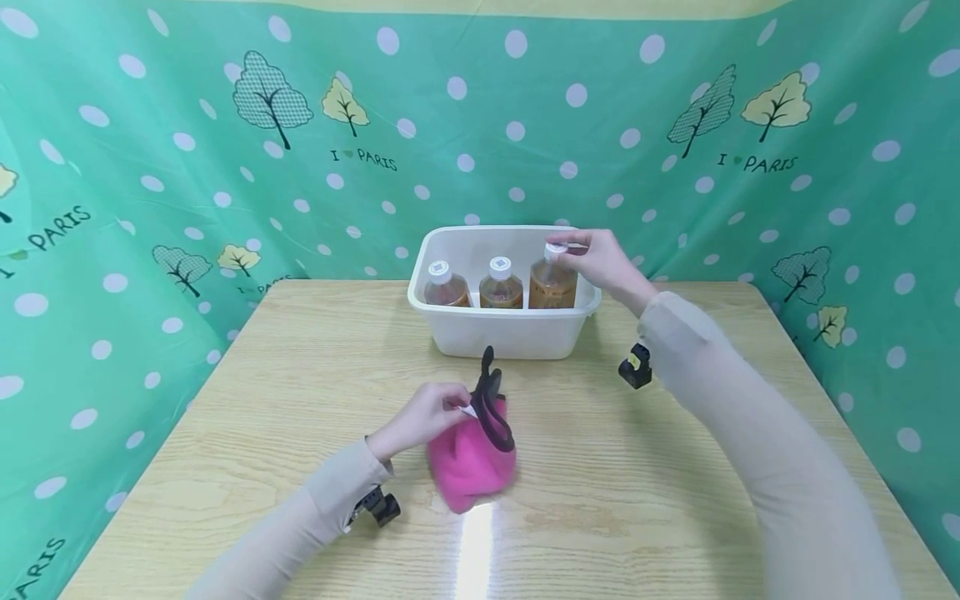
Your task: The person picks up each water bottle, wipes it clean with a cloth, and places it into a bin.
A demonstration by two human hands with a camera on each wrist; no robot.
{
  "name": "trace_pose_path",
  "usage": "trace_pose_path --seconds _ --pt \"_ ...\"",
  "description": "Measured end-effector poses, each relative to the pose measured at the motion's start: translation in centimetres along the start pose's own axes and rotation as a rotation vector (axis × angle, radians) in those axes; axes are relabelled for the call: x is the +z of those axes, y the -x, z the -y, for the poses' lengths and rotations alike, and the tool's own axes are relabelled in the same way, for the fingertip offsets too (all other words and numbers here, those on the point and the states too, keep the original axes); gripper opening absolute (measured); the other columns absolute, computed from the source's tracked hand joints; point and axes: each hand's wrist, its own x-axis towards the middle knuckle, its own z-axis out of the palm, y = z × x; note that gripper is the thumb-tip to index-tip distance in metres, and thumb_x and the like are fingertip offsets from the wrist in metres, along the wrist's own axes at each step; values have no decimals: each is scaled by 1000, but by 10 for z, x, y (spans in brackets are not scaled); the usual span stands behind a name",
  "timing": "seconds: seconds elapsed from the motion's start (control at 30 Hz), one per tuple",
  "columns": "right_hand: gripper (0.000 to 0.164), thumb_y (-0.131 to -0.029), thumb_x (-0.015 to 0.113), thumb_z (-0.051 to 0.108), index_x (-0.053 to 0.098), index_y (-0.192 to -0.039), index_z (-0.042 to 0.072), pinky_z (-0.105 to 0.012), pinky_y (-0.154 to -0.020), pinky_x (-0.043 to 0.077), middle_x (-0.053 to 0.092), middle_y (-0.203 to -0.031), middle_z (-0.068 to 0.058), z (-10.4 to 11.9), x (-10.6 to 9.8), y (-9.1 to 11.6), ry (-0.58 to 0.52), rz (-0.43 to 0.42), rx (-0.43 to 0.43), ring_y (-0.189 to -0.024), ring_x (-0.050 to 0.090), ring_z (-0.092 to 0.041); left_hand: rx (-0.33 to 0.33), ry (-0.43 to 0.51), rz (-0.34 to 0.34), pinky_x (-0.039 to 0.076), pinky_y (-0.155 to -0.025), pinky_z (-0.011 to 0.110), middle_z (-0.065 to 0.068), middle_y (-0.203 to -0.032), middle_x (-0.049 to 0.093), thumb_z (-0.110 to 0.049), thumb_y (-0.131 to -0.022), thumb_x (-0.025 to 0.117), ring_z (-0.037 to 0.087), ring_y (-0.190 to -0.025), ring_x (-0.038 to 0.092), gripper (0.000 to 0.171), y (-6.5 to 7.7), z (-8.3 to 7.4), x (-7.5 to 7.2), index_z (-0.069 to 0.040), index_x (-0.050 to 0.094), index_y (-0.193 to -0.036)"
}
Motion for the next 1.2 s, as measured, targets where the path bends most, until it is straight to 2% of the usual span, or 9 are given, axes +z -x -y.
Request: trace_pose_path --seconds 0.3,0.6,0.8,1.0,1.2 --pt "42 -85 59 16 49 -124 6 -40 -100 34 45 -130 -14 -10 5 -3 -15 30 8 -117 45 -28 28 -48 23 50 -69 18 12 -81 64 7 -74 59 21 -75 62 9 2 -4 -11 3 62 -82" --pt "43 -85 59 18 49 -125 7 -43 -99 34 45 -129 -15 -13 8 -2 38 45 21 -117 44 -29 15 -95 51 49 -69 18 10 -83 64 6 -74 59 18 -75 61 11 2 -7 -21 1 63 -84" --pt "41 -85 58 14 49 -124 4 -43 -96 37 46 -128 -17 -16 9 -4 38 65 4 -114 47 -31 52 -149 87 49 -69 17 10 -80 65 5 -74 60 18 -74 62 10 1 -10 -28 0 63 -82" --pt "41 -85 58 14 49 -123 3 -43 -95 38 47 -127 -17 -18 8 -5 62 73 -18 -113 47 -33 59 -255 167 49 -69 18 7 -79 65 2 -75 62 16 -75 61 8 -2 -13 -37 -2 64 -82" --pt "44 -84 59 20 49 -124 4 -43 -93 40 49 -125 -17 -17 5 -4 124 75 -26 -110 49 -32 95 -357 246 48 -65 19 4 -75 64 3 -73 63 15 -72 59 8 -5 -18 -48 -5 64 -76"
